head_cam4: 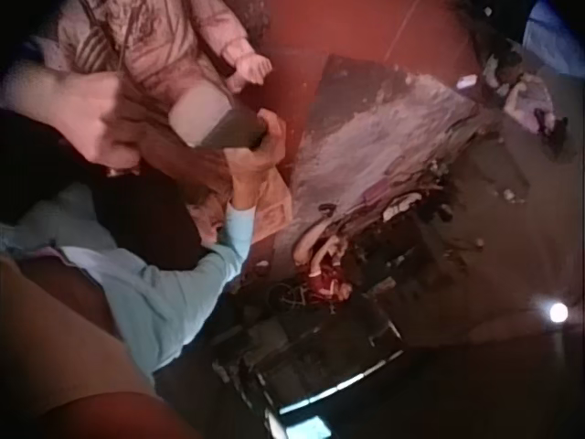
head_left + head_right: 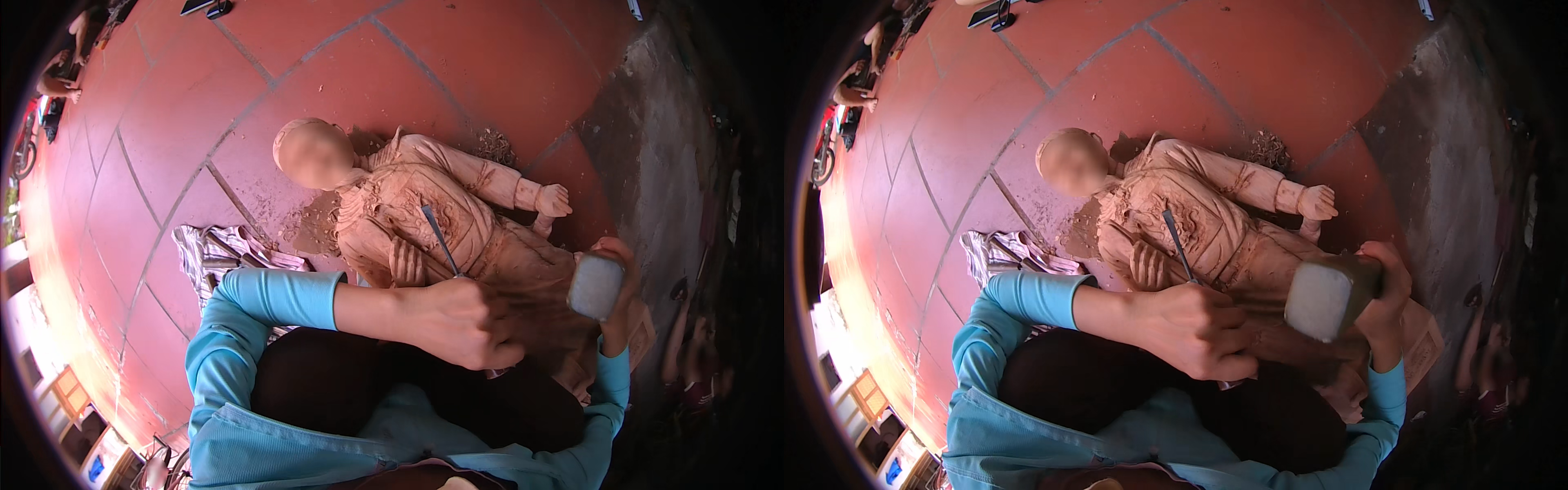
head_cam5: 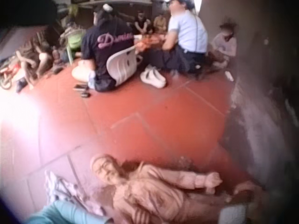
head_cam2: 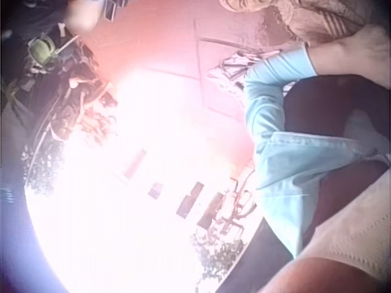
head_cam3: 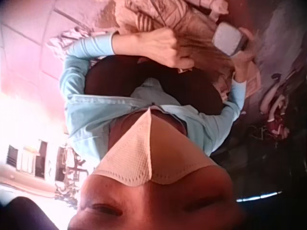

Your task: The person carves a wooden sculpture of a standing figure using a chisel and a mallet. They repeatedly strike the chisel to shape the torso and clothing details, occasionally switching chisels from a nearby pile.

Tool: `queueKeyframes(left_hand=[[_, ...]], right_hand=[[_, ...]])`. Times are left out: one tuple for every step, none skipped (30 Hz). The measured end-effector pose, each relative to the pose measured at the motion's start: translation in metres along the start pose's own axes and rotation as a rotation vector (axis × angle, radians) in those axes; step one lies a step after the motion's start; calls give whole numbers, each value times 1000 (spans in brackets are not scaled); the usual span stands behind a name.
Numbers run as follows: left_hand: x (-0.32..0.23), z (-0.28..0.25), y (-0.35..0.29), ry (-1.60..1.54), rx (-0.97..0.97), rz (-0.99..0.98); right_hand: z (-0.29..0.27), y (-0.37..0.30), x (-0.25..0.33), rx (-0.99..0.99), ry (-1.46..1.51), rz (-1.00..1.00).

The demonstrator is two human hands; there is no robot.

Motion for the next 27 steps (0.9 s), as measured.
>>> queueKeyframes(left_hand=[[0, 0, -1, -24, -24, -11], [0, 0, -2, -44, -48, -22], [0, 0, -2, -70, -63, -33], [0, -1, -1, -95, -78, -44], [1, -3, 0, -116, -89, -46], [1, -6, 2, -127, -105, -43], [3, -9, 2, -138, -123, -40], [4, -11, 4, -150, -148, -26], [6, -13, 5, -141, -179, -21], [8, -14, 5, -133, -210, -17], [10, -17, 6, -119, -232, -20], [12, -20, 8, -124, -264, -20], [13, -25, 12, -132, -297, -18], [15, -29, 10, -125, -327, -31], [16, -32, 7, -124, -369, -44], [17, -33, 5, -122, -410, -57], [17, -36, 4, -125, -453, -62], [18, -38, 3, -105, -479, -74], [19, -41, 2, -83, -506, -87], [20, -42, 3, -71, -541, -92], [22, -42, 4, -68, -548, -101], [23, -42, 4, -63, -556, -110], [25, -42, 4, -57, -565, -120], [25, -42, 5, -39, -562, -133], [25, -44, 4, -20, -559, -148], [26, -44, 5, -22, -562, -155], [26, -44, 5, -19, -586, -154]], right_hand=[[2, -7, -2, -35, 61, 14], [3, -12, -3, -73, 123, 25], [3, -14, 3, -95, 133, -48], [3, -15, 8, -88, 132, -58], [0, -13, 16, -91, 128, -70], [-3, -13, 21, -93, 124, -82], [-2, -14, 24, -63, 159, -129], [-6, -14, 26, -32, 180, -179], [-8, -14, 29, 1, 202, -229], [-13, -14, 32, -20, 157, -247], [-13, -14, 36, -47, 125, -266], [-15, -15, 39, -73, 90, -285], [-20, -16, 41, -91, 42, -286], [-20, -15, 45, -107, 12, -298], [-20, -14, 48, -125, -20, -308], [-21, -10, 51, -142, 0, -317], [-23, -5, 56, -161, 12, -325], [-26, -2, 61, -179, 24, -333], [-28, 0, 64, -184, 24, -343], [-32, 2, 67, -184, 10, -353], [-36, 2, 69, -184, -3, -364], [-38, 0, 69, -190, -7, -372], [-40, -3, 69, -196, -9, -381], [-41, -3, 66, -205, 0, -406], [-38, -3, 62, -213, -60, -425], [-37, -3, 60, -213, -137, -432], [-37, -2, 60, -214, -212, -441]])
Point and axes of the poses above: each hand's wrist, its own y-axis towards the middle knuckle, its own z-axis out of the palm, x = y × z, the point moved 9 cm from there along y, towards the middle knuckle, and after that the axes turned 8 degrees about -y, right-handed, at the moved point
